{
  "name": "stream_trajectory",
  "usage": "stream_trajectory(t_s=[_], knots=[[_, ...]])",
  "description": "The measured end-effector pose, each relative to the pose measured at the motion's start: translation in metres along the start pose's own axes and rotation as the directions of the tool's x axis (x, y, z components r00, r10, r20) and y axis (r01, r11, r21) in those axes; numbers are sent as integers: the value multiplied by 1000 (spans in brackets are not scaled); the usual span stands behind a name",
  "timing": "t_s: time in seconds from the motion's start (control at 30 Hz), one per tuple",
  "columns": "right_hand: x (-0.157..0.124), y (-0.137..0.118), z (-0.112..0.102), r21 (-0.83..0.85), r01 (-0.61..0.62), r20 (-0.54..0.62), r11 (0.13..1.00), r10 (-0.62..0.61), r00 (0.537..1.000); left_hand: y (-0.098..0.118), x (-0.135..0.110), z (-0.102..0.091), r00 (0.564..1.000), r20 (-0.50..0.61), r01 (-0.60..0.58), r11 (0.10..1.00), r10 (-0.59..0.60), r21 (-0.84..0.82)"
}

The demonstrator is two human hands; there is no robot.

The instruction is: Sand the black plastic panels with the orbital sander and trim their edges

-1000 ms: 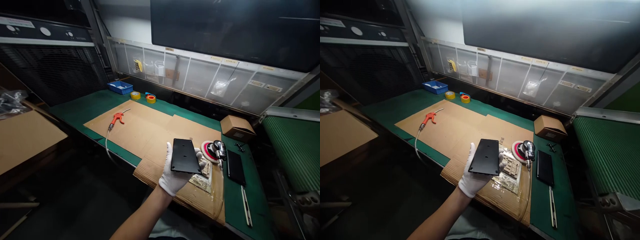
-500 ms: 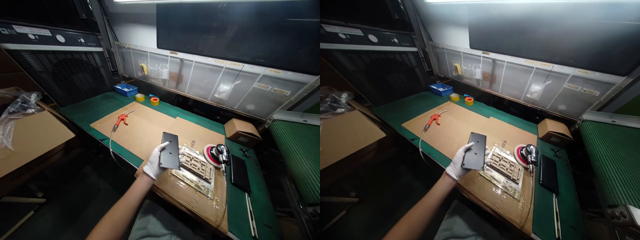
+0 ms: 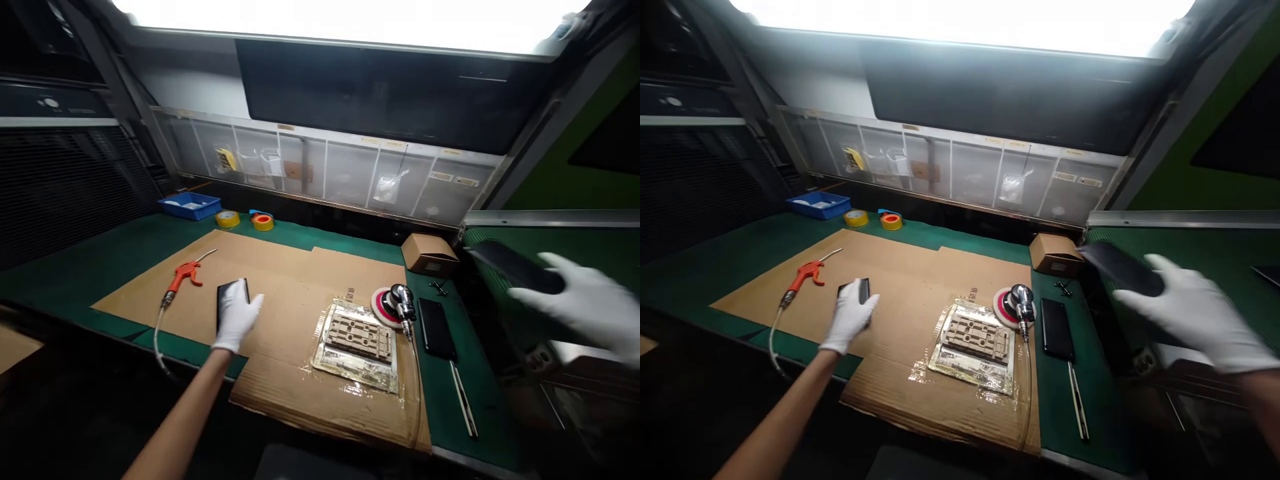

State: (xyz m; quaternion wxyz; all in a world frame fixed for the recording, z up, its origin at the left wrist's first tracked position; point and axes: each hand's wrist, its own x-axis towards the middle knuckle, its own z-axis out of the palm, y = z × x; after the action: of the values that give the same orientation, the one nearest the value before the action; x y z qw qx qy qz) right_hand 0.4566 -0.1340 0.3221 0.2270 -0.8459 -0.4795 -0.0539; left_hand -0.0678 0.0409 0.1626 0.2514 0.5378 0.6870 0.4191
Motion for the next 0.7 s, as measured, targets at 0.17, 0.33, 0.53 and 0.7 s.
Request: stream_trajectory(t_s=[0.17,0.33,0.53,0.7], knots=[[-93,-97,76,302,373,-6,877,-390,921,79,-162,71,692,667,407,612,278,-678],[-164,-94,127,521,532,31,668,-638,770,92,-233,92,694,700,697,89,168,-712],[-145,58,187,-199,-76,203,977,116,972,56,-242,51,487,873,871,-98,27,-482],[-152,108,226,-310,-162,418,937,288,862,55,-246,30,265,924,964,-86,277,-251]])
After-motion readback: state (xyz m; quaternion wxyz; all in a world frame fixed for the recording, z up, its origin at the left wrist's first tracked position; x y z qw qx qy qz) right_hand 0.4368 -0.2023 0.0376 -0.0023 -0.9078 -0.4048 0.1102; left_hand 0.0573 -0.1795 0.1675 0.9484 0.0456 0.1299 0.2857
